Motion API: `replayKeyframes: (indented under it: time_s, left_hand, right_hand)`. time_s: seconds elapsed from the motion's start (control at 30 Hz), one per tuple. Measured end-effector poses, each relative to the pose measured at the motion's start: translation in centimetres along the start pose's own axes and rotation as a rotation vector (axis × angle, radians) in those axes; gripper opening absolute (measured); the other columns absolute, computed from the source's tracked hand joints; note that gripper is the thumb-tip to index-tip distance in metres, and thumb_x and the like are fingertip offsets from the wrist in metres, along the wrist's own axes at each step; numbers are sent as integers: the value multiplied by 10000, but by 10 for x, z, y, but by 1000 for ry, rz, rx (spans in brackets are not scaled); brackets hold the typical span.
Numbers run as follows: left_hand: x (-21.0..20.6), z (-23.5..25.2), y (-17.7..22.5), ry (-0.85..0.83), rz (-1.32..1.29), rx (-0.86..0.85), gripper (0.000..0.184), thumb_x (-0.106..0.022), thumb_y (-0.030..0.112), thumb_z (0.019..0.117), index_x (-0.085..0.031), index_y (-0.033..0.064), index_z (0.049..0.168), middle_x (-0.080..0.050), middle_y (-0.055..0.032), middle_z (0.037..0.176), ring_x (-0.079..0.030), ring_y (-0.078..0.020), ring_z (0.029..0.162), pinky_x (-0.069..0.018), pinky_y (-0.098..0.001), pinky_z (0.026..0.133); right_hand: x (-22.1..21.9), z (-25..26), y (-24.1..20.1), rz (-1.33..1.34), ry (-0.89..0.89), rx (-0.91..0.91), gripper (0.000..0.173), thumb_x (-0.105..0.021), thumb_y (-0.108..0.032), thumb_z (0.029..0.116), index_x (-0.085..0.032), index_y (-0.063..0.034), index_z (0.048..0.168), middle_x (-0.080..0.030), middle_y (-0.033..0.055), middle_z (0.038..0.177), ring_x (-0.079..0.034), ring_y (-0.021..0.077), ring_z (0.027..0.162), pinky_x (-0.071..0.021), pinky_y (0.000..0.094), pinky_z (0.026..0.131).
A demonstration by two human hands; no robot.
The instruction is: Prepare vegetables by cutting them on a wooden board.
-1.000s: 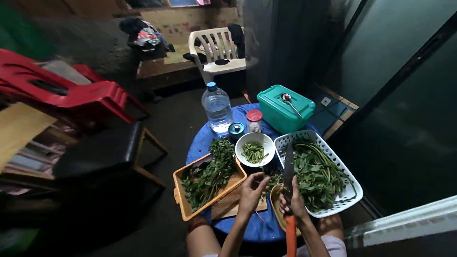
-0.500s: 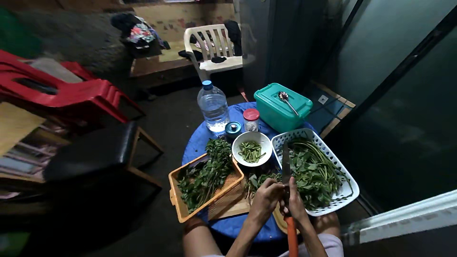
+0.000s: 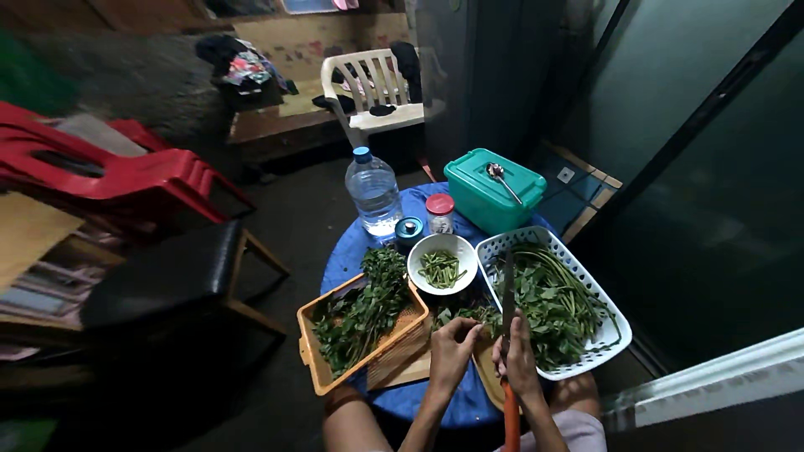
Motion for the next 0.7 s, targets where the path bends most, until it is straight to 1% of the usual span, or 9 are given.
replayKeyframes:
  time_s: [0.03,0.07,0.1,0.17,0.27,0.3,0.47,0.57,0.7]
  left_hand:
    - [0,-1,1,-5,16,0,110,-715,105,945,-751,17,1001,-761,-38,864,-730,-87,744,-628,-275,749]
    - [-1,-2,2,-14,26,-10,116,-715,103,944,-752,11,1004,-761,-44,869,-730,-89,749,-627,-277,755]
    - [-2,-2,3,-22,39,-26,119,-715,106,944,-752,12,1008,-761,-43,877,-728,-86,754,-624,-274,758]
    - [-5,-4,4,-35,50,-70,125,-718,119,943,-760,28,1017,-767,-27,912,-725,-69,778,-615,-256,770]
    - [-8,-7,3,-36,18,-119,123,-713,125,951,-762,38,1022,-770,-16,931,-730,-63,794,-624,-251,773]
    - [-9,-9,1,-27,3,-132,120,-710,119,950,-760,33,1017,-769,-19,924,-730,-64,787,-625,-252,763]
    - [-24,-24,-13,40,-33,-403,120,-693,14,927,-735,-53,1018,-758,-105,982,-736,-90,853,-621,-241,796]
    - [-29,-31,-20,77,-59,-558,114,-685,-26,923,-719,-75,1020,-747,-135,1015,-732,-112,922,-609,-240,850]
    - [-18,-2,-50,186,126,-377,193,-681,66,954,-735,-50,1099,-745,-153,1069,-740,-173,951,-610,-302,876]
  right_hand:
    - [2,0,1,-17,-13,33,611,-182,-433,1109,-203,-40,1576,-487,-24,564,-461,88,390,-458,276,380]
    - [3,0,1,-23,-35,28,602,-169,-437,1110,-310,-24,1526,-491,-22,555,-446,88,387,-446,275,384]
    - [4,0,1,-20,-60,-9,594,-148,-448,1109,-462,-25,1383,-501,-21,529,-429,77,369,-427,257,373]
    - [8,2,2,-5,-171,-68,658,-116,-443,1104,-539,-29,1393,-538,-30,534,-441,50,368,-420,225,364]
    - [6,2,8,-29,-175,-116,686,-80,-491,1095,-600,-72,940,-520,-28,514,-434,58,366,-413,225,370]
    - [5,2,10,-26,-171,-117,697,-67,-502,1089,-584,-82,885,-515,-31,510,-430,56,365,-411,220,368]
    - [3,4,18,58,-120,-198,705,-42,-546,1071,-539,-113,820,-442,-40,491,-397,59,371,-394,221,375]
    - [10,9,21,66,-47,-249,704,-30,-595,1054,-525,-117,904,-437,-50,493,-408,52,371,-412,221,382]
    - [33,27,17,-135,149,-95,672,-97,-504,1100,-569,-39,991,-464,-59,504,-440,45,380,-444,236,391]
Point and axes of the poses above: each hand's wrist, its own z-axis towards the middle knuckle, its own x-axis out of the back of the hand, y = z × x, the point moved 1 cm from there along z, towards the middle knuckle
